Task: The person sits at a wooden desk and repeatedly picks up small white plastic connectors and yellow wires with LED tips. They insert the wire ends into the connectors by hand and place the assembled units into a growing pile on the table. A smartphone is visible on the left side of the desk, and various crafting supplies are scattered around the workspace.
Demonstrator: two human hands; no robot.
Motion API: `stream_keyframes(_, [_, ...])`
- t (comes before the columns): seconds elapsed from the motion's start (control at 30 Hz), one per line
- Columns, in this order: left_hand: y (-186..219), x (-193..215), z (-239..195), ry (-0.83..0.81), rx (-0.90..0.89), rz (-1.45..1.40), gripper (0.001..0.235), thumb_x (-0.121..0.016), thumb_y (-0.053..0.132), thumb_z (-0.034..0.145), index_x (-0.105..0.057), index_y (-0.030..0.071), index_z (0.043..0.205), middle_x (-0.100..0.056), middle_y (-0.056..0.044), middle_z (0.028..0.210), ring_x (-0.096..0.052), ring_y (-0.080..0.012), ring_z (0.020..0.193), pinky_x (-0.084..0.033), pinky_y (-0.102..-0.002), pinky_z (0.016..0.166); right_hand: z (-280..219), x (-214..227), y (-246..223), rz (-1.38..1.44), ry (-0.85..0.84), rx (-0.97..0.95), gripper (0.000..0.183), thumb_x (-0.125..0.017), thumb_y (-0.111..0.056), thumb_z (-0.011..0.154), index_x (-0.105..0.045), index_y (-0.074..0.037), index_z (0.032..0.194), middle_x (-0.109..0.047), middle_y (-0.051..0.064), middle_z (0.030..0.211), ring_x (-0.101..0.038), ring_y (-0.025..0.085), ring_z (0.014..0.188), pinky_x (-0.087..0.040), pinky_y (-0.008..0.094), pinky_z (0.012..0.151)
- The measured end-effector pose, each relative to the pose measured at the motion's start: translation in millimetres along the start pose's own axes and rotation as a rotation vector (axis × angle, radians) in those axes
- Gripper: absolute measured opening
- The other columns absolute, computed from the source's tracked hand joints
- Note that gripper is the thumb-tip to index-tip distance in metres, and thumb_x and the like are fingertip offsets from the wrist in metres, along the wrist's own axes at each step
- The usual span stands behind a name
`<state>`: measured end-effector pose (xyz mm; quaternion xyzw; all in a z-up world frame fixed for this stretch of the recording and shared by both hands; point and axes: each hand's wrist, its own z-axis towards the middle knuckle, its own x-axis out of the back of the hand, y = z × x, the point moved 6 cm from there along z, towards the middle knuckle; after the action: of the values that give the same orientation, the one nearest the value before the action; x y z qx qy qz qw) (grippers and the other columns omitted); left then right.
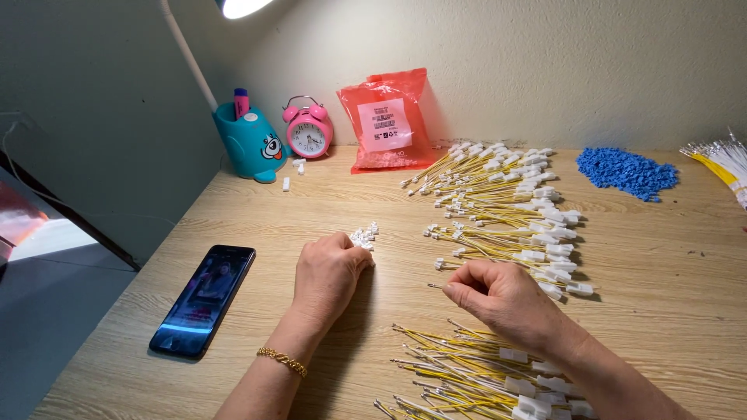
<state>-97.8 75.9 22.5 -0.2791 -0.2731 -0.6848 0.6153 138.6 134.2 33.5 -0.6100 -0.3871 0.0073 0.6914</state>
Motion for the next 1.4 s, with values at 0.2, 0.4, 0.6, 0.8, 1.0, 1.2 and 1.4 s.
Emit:
stream_keyframes(0.2, [4.5, -3.3, -3.2, -0.083, -0.003, -0.001, 0.003, -0.074, 0.022, 0.070, -0.072, 0.025, 0.070, -0.054, -0.004, 0.065, -0.054, -0.0306, 0.059, -0.037, -0.047, 0.050, 0.2, -2.0, -0.3, -0.018, 0.000, 0.006, 0.015, -0.074, -0.024, 0.084, -0.077, -0.013, 0.074, -0.048, -0.004, 0.056, -0.037, 0.009, 0.053, -0.031, 0.027, 0.052])
stream_keyframes(0.4, [9.7, -1.1, -6.5, -0.127, -0.004, -0.026, 0.027, -0.079, 0.018, 0.069, -0.073, 0.021, 0.096, -0.067, -0.003, 0.080, -0.062, -0.0313, 0.069, -0.045, -0.046, 0.059, -6.1, -0.8, -12.2, -0.022, -0.015, -0.027, 0.016, -0.073, -0.023, 0.084, -0.076, -0.012, 0.074, -0.049, -0.004, 0.055, -0.038, 0.010, 0.054, -0.033, 0.027, 0.052])
stream_keyframes(0.6, [16.4, -6.8, -0.3, -0.188, 0.035, -0.098, 0.015, -0.061, 0.012, 0.075, -0.063, 0.017, 0.061, -0.059, -0.005, 0.064, -0.055, -0.0319, 0.055, -0.043, -0.045, 0.052, -4.2, -3.0, -6.5, 0.028, -0.026, 0.005, 0.014, -0.074, -0.021, 0.085, -0.077, -0.011, 0.076, -0.048, -0.004, 0.056, -0.036, 0.009, 0.053, -0.029, 0.027, 0.051])
stream_keyframes(0.8, [23.5, -8.3, -3.2, -0.237, 0.157, -0.363, 0.007, -0.069, 0.015, 0.082, -0.062, 0.013, 0.081, -0.066, -0.005, 0.081, -0.063, -0.0276, 0.069, -0.048, -0.040, 0.063, -4.9, 0.2, -11.0, 0.042, -0.018, 0.012, 0.015, -0.074, -0.021, 0.085, -0.076, -0.010, 0.074, -0.047, -0.004, 0.056, -0.036, 0.009, 0.054, -0.030, 0.027, 0.051])
stream_keyframes(1.0, [63.2, 9.5, -1.0, -0.321, 0.883, -1.439, 0.005, -0.067, -0.005, 0.082, -0.066, 0.000, 0.079, -0.074, -0.015, 0.077, -0.067, -0.0204, 0.062, -0.054, -0.027, 0.059, -8.8, 5.5, -20.2, 0.066, -0.064, 0.021, 0.017, -0.072, -0.021, 0.087, -0.076, -0.009, 0.077, -0.046, -0.004, 0.058, -0.035, 0.009, 0.054, -0.028, 0.026, 0.050])
stream_keyframes(1.2, [84.6, 5.1, -16.8, -0.424, 1.031, -1.762, 0.013, -0.071, 0.001, 0.083, -0.066, -0.002, 0.095, -0.070, -0.015, 0.076, -0.063, -0.0235, 0.062, -0.054, -0.032, 0.059, -20.6, 14.7, -30.9, -0.034, -0.055, -0.024, 0.016, -0.074, -0.022, 0.086, -0.077, -0.010, 0.076, -0.045, -0.004, 0.054, -0.034, 0.009, 0.051, -0.026, 0.027, 0.048])
stream_keyframes(1.4, [90.1, -5.0, -26.9, -0.456, 1.074, -1.862, 0.016, -0.068, 0.004, 0.086, -0.067, -0.002, 0.100, -0.070, -0.019, 0.085, -0.063, -0.0236, 0.069, -0.056, -0.033, 0.067, -22.4, 10.9, -28.2, -0.010, -0.094, 0.038, 0.014, -0.073, -0.018, 0.087, -0.077, -0.009, 0.076, -0.047, -0.004, 0.054, -0.035, 0.008, 0.051, -0.027, 0.026, 0.047])
